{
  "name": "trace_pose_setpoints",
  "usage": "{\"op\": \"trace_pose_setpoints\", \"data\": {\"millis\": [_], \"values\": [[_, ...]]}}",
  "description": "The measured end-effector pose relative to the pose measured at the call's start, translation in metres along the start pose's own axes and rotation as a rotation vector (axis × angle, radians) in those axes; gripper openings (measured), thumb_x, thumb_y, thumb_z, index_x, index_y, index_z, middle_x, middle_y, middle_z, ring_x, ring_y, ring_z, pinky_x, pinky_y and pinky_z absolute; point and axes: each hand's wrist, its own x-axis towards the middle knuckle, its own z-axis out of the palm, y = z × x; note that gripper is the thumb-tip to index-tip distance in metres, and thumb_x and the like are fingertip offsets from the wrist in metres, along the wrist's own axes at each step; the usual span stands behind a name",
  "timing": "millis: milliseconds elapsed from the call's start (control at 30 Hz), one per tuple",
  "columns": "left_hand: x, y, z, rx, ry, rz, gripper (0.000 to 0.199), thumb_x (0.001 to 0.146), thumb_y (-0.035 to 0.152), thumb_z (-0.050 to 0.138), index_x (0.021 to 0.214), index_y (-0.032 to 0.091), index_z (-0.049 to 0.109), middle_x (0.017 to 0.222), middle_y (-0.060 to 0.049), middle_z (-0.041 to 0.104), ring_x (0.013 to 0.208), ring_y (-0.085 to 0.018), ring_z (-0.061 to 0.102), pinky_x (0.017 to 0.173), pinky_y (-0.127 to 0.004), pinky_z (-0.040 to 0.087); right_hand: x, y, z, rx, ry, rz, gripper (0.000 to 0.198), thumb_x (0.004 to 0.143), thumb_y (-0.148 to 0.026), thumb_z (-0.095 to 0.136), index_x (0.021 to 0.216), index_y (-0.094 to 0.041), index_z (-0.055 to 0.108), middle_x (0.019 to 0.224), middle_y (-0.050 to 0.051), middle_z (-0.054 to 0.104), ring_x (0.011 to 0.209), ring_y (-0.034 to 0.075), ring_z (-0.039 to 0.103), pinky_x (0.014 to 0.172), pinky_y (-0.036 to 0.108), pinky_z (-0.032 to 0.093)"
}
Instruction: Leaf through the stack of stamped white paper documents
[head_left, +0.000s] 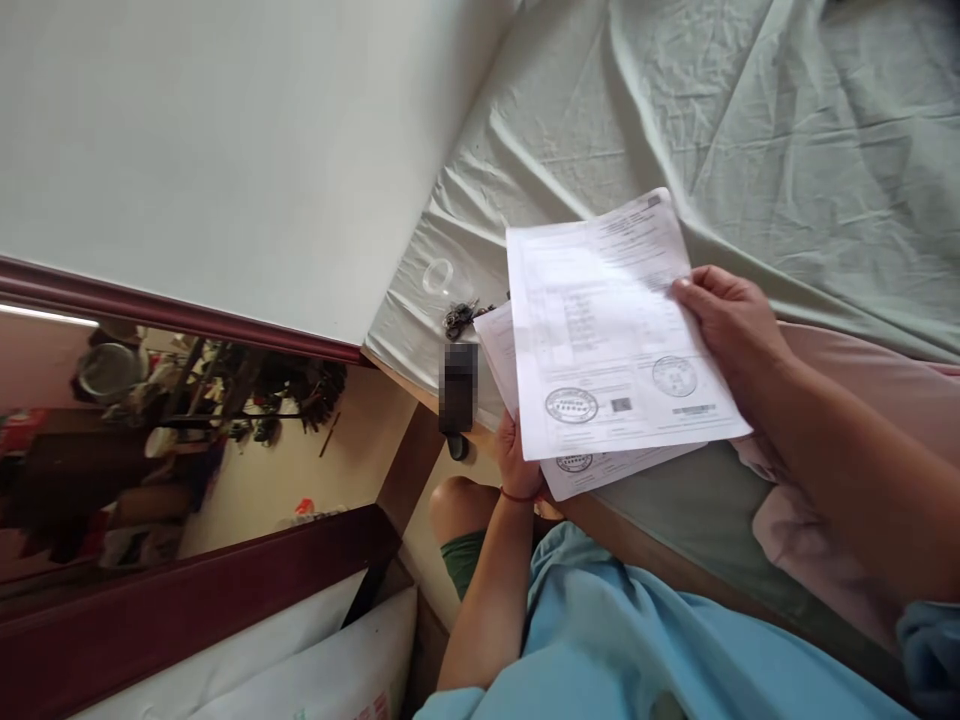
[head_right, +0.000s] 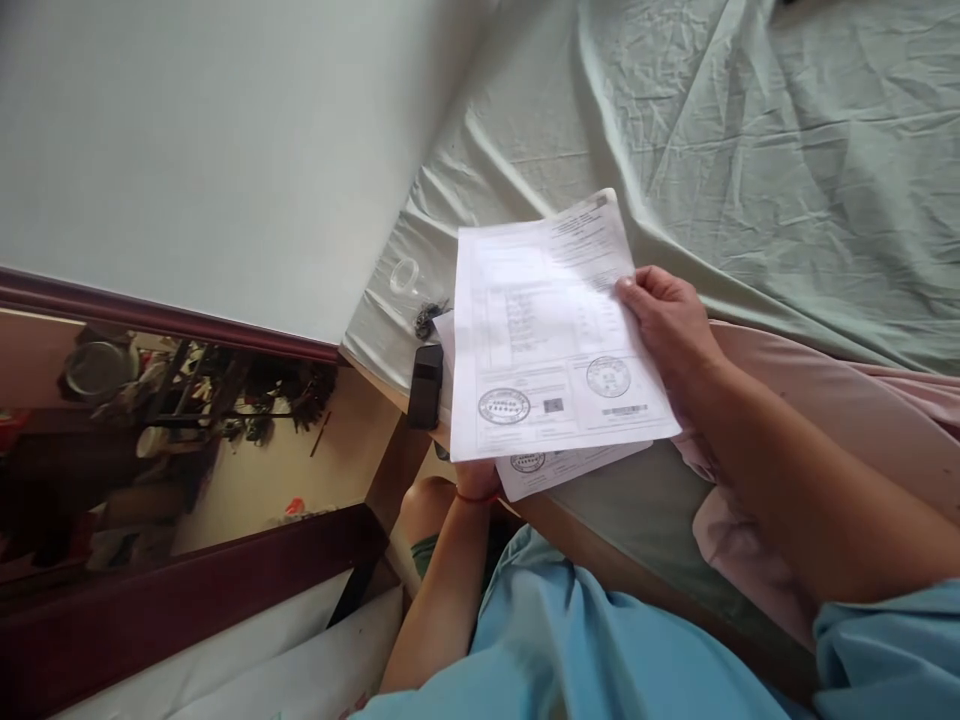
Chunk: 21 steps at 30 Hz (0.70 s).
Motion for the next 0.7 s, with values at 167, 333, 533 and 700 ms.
{"op": "trace_pose_setpoints", "data": {"millis": [167, 333, 533, 700], "values": [[0.003, -0.006, -0.004, 0.045, -0.005, 0.01, 0.049, 0.09, 0.067, 0.078, 0.108, 0.021, 0.08, 0.104, -0.009, 0.083, 0.096, -0.026, 0.078, 0.092, -0.04, 0.065, 0.005, 0.012, -0.002, -0.505, -0.149, -0.174, 0.02, 0.084, -0.037, 0.077, 0.077, -0.025, 0.064, 0.075, 0.001, 0.061, 0.067, 0.017, 0.052, 0.064, 0.034, 0.045], [0.007, -0.012, -0.006, 0.103, 0.063, 0.086, 0.056, 0.088, 0.072, 0.078, 0.115, 0.023, 0.082, 0.117, -0.008, 0.084, 0.12, -0.027, 0.075, 0.109, -0.038, 0.059, 0.011, 0.018, -0.006, -0.857, -0.095, -0.276, 0.013, 0.082, -0.026, 0.077, 0.077, -0.026, 0.065, 0.085, 0.005, 0.066, 0.071, 0.02, 0.057, 0.074, 0.04, 0.051], [0.008, -0.017, -0.009, 0.071, 0.044, 0.09, 0.051, 0.087, 0.069, 0.08, 0.111, 0.025, 0.084, 0.112, -0.006, 0.085, 0.118, -0.027, 0.075, 0.11, -0.038, 0.058, 0.011, 0.023, -0.007, -0.596, -0.18, -0.116, 0.02, 0.079, -0.029, 0.085, 0.078, -0.027, 0.065, 0.071, -0.001, 0.068, 0.068, 0.019, 0.061, 0.065, 0.035, 0.05], [0.008, -0.019, -0.012, 0.132, 0.023, 0.131, 0.048, 0.089, 0.068, 0.078, 0.111, 0.025, 0.081, 0.108, -0.006, 0.083, 0.107, -0.027, 0.076, 0.102, -0.038, 0.06, 0.011, 0.026, -0.009, -0.374, -0.215, -0.063, 0.033, 0.072, -0.03, 0.092, 0.1, -0.028, 0.075, 0.072, -0.002, 0.074, 0.064, 0.018, 0.064, 0.056, 0.032, 0.052]]}}
